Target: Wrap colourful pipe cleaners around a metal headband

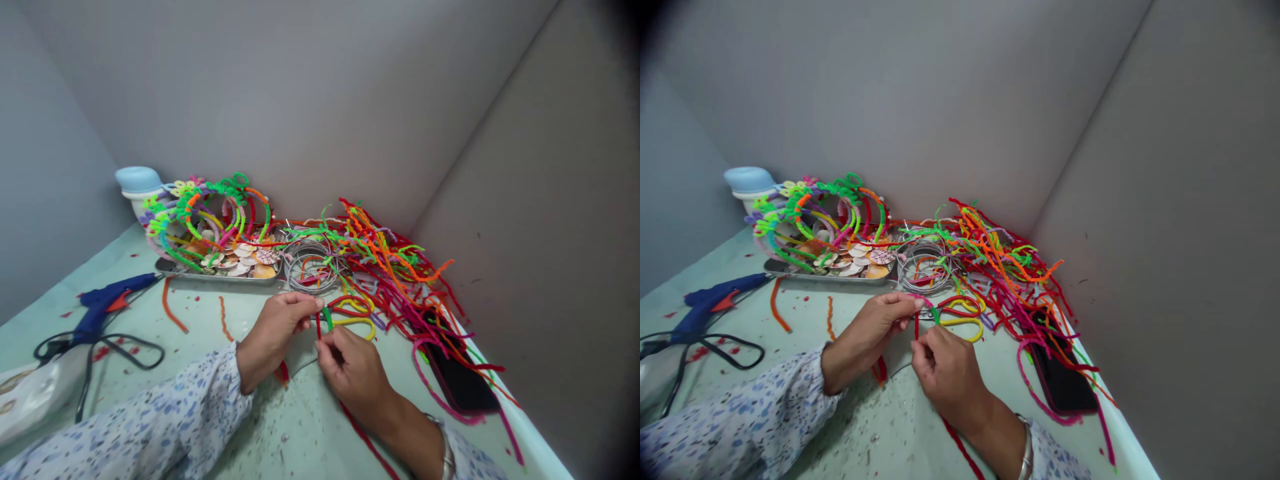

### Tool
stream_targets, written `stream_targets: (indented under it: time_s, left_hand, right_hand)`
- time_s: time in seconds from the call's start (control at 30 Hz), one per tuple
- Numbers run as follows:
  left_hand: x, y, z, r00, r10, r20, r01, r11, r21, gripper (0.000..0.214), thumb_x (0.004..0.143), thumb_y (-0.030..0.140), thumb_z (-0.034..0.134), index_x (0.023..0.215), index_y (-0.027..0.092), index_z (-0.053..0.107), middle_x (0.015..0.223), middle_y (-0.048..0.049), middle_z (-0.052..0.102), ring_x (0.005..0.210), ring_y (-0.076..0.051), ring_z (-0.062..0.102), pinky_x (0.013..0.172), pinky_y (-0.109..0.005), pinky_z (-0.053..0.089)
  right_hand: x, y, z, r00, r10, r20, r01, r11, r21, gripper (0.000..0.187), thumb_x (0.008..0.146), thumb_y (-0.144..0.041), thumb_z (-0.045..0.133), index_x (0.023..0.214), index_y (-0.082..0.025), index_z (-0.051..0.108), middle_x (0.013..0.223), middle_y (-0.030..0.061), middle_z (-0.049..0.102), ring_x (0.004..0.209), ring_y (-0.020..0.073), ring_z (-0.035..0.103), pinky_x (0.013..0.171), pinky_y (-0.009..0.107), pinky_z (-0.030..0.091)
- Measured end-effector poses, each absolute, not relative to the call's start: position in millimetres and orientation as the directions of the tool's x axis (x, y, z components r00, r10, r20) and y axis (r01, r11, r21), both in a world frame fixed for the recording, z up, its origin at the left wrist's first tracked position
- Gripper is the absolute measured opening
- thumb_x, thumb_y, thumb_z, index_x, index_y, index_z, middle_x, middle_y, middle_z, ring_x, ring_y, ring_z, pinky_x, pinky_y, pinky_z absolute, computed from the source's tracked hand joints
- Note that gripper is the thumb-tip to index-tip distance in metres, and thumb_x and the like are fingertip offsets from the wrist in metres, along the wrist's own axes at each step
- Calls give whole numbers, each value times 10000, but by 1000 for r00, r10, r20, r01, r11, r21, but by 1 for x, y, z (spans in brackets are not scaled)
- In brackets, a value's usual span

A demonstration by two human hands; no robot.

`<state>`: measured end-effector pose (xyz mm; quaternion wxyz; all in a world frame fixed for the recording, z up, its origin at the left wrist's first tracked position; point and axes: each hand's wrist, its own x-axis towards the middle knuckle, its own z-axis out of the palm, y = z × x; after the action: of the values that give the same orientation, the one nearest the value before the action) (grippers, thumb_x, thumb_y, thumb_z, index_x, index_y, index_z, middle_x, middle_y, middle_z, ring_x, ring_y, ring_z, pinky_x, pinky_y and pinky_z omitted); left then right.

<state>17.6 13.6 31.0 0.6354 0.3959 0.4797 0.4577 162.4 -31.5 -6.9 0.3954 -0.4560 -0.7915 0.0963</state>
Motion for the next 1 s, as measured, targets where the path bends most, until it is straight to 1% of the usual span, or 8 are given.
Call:
stream_targets:
  time_s: [0.1, 0.2, 0.33, 0.43, 0.5, 0.6, 0.7, 1.0]
  left_hand:
    - [17, 14, 28, 93, 969, -229, -173, 243, 955, 219, 625, 306, 774, 706, 128, 675, 597, 24, 570, 494, -62, 416, 507, -210, 313]
    - [17, 15, 26, 70, 975, -212, -147, 220, 964, 233, 636, 327, 769, 697, 130, 661, 570, 37, 535, 496, -63, 401, 499, -207, 298]
    - [16, 16, 30, 119, 974, -193, -195, 213, 957, 259, 646, 349, 768, 700, 130, 639, 568, 47, 506, 501, -61, 386, 501, -206, 289]
    - [16, 17, 36, 266, 941, -208, -268, 279, 922, 275, 678, 377, 751, 741, 134, 639, 614, 35, 526, 516, -62, 422, 499, -202, 296]
    - [16, 17, 38, 357, 907, -223, -310, 340, 888, 278, 730, 401, 705, 772, 131, 652, 678, 7, 566, 538, -65, 460, 496, -200, 303]
    - [17, 17, 40, 409, 879, -246, -331, 394, 858, 276, 773, 389, 656, 801, 116, 684, 760, -41, 614, 556, -67, 484, 494, -197, 311]
    - [16, 18, 39, 389, 888, -245, -315, 378, 871, 238, 758, 331, 669, 840, 111, 709, 755, -45, 618, 544, -61, 469, 485, -189, 305]
    - [15, 20, 39, 233, 944, -234, -245, 290, 925, 230, 671, 311, 756, 783, 111, 728, 687, -13, 599, 527, -54, 397, 485, -183, 277]
  right_hand:
    - [161, -32, -7, -275, 785, 555, 672, 570, -473, 187, 876, -191, 477, 694, -190, 522, 615, 1, 543, 563, 125, 507, 558, 242, 354]
    - [160, -31, -6, -251, 801, 544, 668, 550, -501, 187, 869, -195, 483, 686, -192, 522, 612, 0, 546, 559, 125, 504, 556, 243, 352]
    - [161, -30, -6, -149, 911, 385, 546, 400, -736, 198, 883, -258, 489, 699, -196, 528, 602, -17, 546, 545, 118, 495, 544, 231, 369]
    - [164, -28, -7, -133, 974, 184, 321, 218, -921, 237, 911, -347, 471, 743, -195, 541, 595, -33, 533, 527, 110, 489, 519, 216, 391]
    - [165, -27, -8, -160, 983, 94, 178, 122, -976, 251, 916, -390, 465, 801, -190, 562, 623, -32, 548, 538, 110, 510, 526, 215, 412]
    - [165, -25, -9, -197, 980, 31, 48, 41, -998, 261, 909, -418, 475, 840, -188, 576, 646, -31, 558, 532, 104, 515, 520, 214, 416]
    - [164, -24, -8, -215, 977, 10, -10, 8, -1000, 264, 902, -419, 488, 808, -185, 567, 626, -34, 554, 499, 91, 495, 486, 203, 395]
    - [164, -24, -7, -230, 973, -16, 28, -10, -1000, 260, 879, -408, 531, 737, -192, 504, 592, -49, 529, 493, 91, 486, 500, 207, 411]
